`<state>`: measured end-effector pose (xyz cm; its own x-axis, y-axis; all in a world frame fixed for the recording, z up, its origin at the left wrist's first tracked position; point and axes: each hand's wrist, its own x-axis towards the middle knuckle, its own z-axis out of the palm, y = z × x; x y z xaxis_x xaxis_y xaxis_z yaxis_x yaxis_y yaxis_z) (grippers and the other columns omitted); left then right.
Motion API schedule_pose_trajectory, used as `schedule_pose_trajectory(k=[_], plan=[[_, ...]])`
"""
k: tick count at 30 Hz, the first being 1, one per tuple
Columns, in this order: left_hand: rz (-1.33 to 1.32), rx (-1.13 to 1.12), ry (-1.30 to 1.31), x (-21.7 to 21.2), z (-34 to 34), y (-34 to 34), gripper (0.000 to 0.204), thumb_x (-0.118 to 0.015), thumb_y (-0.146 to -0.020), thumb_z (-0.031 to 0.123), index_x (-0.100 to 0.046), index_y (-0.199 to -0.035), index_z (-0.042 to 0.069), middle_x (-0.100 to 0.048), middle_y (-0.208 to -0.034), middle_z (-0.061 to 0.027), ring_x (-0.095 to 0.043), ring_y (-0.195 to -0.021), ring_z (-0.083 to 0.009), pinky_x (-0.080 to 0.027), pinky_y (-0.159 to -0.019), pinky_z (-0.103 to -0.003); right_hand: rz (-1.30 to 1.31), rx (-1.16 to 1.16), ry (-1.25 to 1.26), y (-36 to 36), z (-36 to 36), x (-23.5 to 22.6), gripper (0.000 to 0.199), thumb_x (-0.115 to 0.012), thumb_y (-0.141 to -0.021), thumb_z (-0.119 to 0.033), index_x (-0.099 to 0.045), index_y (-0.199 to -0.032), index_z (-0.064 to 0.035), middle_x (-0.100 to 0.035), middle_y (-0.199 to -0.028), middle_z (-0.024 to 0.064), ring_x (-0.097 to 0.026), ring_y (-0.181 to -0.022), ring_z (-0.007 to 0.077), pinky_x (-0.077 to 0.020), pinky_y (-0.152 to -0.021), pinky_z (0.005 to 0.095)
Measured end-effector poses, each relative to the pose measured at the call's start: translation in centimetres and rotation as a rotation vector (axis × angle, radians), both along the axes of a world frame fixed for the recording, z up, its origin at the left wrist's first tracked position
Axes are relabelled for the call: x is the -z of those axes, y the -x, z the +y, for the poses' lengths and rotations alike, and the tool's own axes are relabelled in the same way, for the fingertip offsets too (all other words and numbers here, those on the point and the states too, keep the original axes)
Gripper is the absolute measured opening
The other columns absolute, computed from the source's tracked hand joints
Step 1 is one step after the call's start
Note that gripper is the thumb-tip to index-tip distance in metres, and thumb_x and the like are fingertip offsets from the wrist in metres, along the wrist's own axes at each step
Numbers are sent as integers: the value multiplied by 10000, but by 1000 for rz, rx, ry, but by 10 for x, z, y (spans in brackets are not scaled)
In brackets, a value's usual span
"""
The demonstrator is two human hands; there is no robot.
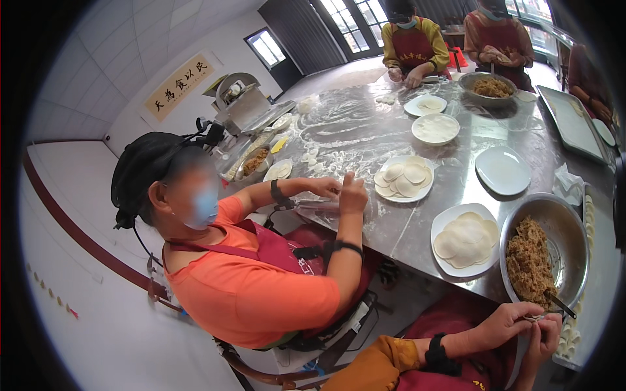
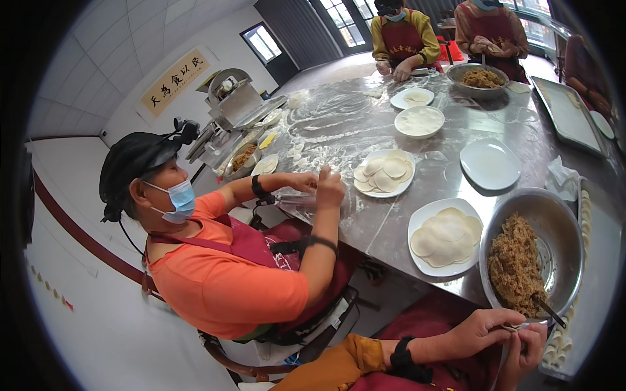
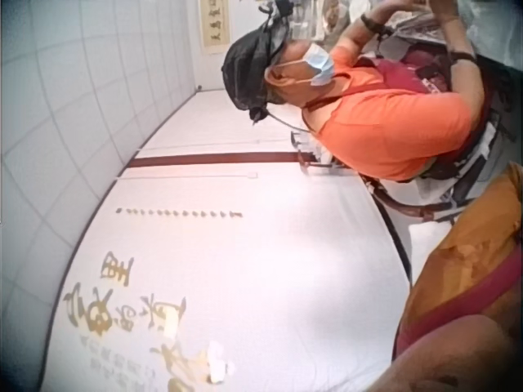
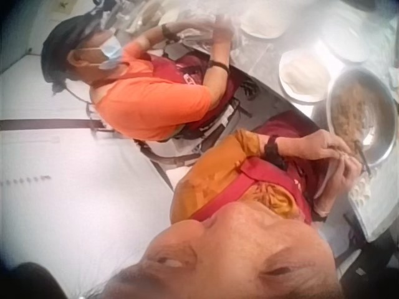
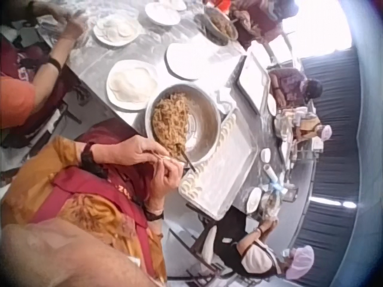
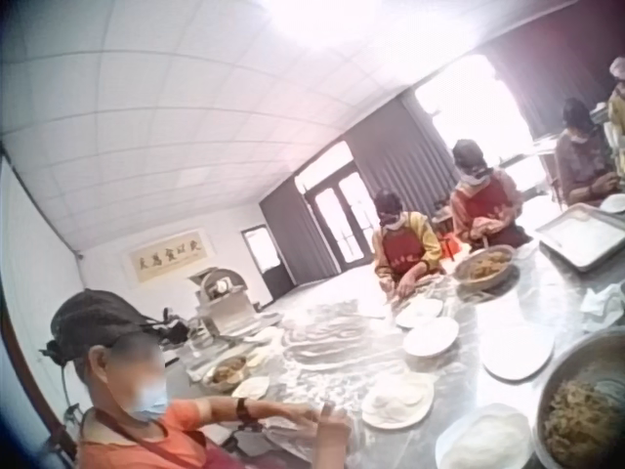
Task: Manually filling and sealing dumpling wrappers around a large table in a production environment.
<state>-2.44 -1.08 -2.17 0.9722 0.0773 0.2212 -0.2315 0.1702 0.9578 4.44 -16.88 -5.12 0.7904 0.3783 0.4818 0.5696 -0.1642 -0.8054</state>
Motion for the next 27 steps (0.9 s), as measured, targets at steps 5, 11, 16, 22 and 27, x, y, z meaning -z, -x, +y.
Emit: schedule_pose_trajectory(k=[5,11,16,22,27], plan=[[25,17,4,2,2,-2,324,-527,-848,-12,-514,-1171,-32,-580,-1128,-119,-553,-1055,-172,-431,-900,-267,-27,-37,-44,0,13,-11,88,-576,-788,10,-495,-780,-22,-437,-858,69,-446,-766,156,-367,-684,235],[-3,-61,89,-4,-1,0,469,-520,-853,-20,-415,-1309,9,-576,-1116,-110,-548,-1049,-154,-429,-896,-258,-49,-68,-21,0,14,-12,67,-565,-813,-5,-502,-832,-17,-428,-894,70,-443,-770,150,-369,-706,229],[38,-96,87,8,-1,-4,459,-507,-892,17,-399,-1337,32,-588,-1046,-57,-557,-914,-112,-444,-829,-242,-88,-28,-15,3,13,-21,59,-562,-835,-21,-503,-837,-19,-413,-887,55,-438,-764,132,-367,-684,217],[34,-96,94,13,-10,-8,369,-515,-891,45,-478,-1257,22,-584,-929,-26,-518,-781,-55,-441,-690,-204,242,-107,-218,7,17,-19,74,-555,-850,-24,-491,-815,-34,-380,-865,30,-413,-759,98,-348,-674,193],[75,7,82,7,-10,-3,352,-510,-896,39,-480,-1245,7,-590,-1039,-51,-543,-881,-90,-454,-776,-226,37,-62,-110,6,14,-17,106,-561,-835,10,-477,-793,-39,-384,-863,25,-414,-744,102,-348,-677,185]])
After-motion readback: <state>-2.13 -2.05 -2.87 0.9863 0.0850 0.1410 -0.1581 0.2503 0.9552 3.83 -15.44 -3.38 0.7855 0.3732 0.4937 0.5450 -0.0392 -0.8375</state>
